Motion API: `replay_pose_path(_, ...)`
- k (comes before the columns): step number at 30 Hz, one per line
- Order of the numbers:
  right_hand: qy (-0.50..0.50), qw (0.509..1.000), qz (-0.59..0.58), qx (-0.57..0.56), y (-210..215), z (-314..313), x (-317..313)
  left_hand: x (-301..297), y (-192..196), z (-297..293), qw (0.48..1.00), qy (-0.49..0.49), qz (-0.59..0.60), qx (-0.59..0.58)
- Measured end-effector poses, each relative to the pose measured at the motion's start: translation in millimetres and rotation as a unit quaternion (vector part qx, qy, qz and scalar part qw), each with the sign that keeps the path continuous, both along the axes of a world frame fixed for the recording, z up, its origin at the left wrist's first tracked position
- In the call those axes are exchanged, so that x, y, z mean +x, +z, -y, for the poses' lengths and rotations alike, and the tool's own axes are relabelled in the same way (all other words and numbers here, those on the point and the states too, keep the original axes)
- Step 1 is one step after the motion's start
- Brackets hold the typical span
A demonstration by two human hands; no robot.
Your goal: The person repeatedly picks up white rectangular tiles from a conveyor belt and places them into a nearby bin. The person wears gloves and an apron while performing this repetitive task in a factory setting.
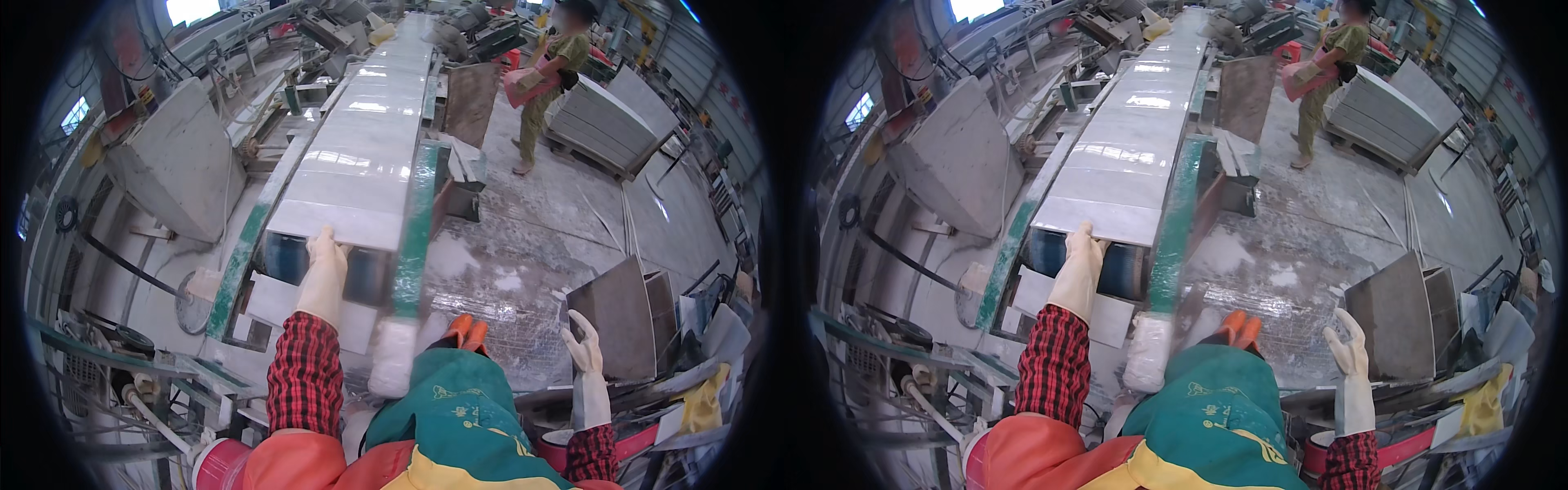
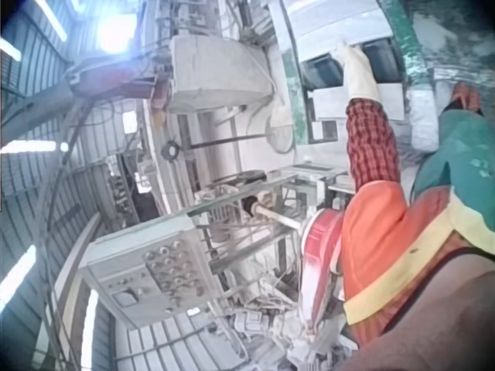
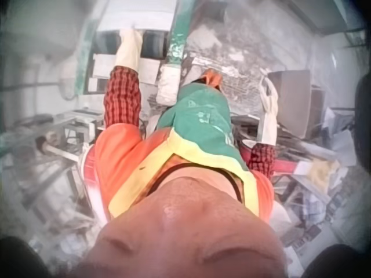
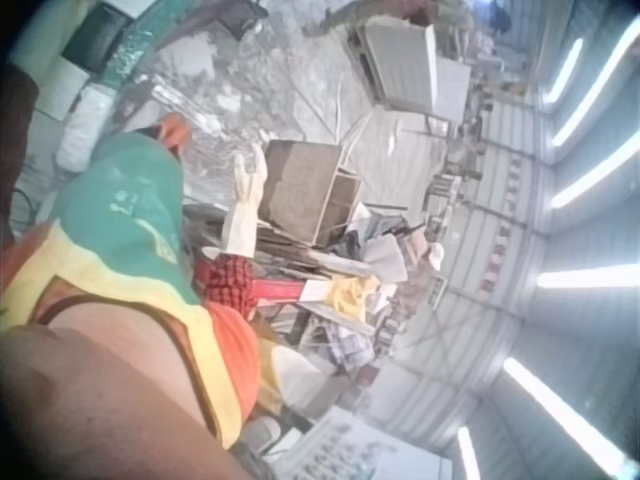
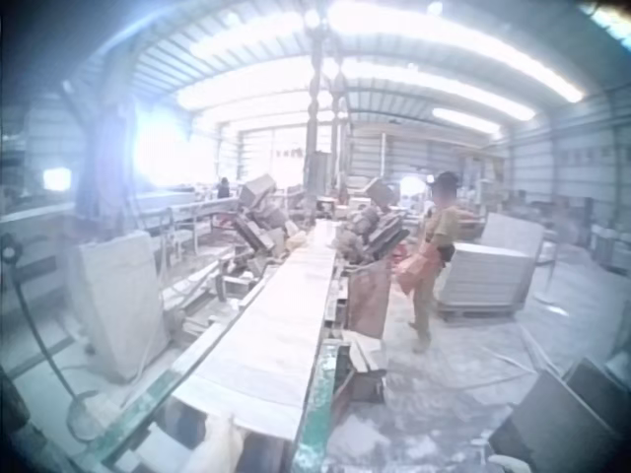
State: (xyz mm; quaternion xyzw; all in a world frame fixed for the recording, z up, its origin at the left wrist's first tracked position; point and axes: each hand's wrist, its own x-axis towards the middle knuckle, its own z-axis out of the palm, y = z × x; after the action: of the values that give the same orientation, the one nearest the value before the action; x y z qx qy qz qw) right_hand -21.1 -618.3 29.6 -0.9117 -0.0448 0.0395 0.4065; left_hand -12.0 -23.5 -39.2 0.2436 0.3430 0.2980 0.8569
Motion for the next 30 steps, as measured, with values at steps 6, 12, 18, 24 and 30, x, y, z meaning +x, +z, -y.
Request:
replay_pose_path(6, 0.020, 1.000, 0.018, 0.011, 0, -3, -1, 3, -1, 0, 1.000, -0.003, 0.008, -0.008)
replay_pose_path(12, 0.014, 1.000, 0.025, -0.006, -2, 9, -6, 4, -2, -3, 1.000, 0.008, 0.014, -0.010)
replay_pose_path(18, 0.015, 1.000, 0.019, -0.007, -9, 16, -9, 10, -16, -18, 1.000, 0.015, 0.007, -0.023)
replay_pose_path(24, 0.000, 1.000, 0.020, -0.018, -23, 65, -17, 1, 21, -5, 0.996, -0.052, -0.074, 0.028)
replay_pose_path(30, -0.139, 0.989, -0.013, 0.043, -39, 165, -48, -26, 36, -29, 0.942, -0.203, -0.215, 0.158)
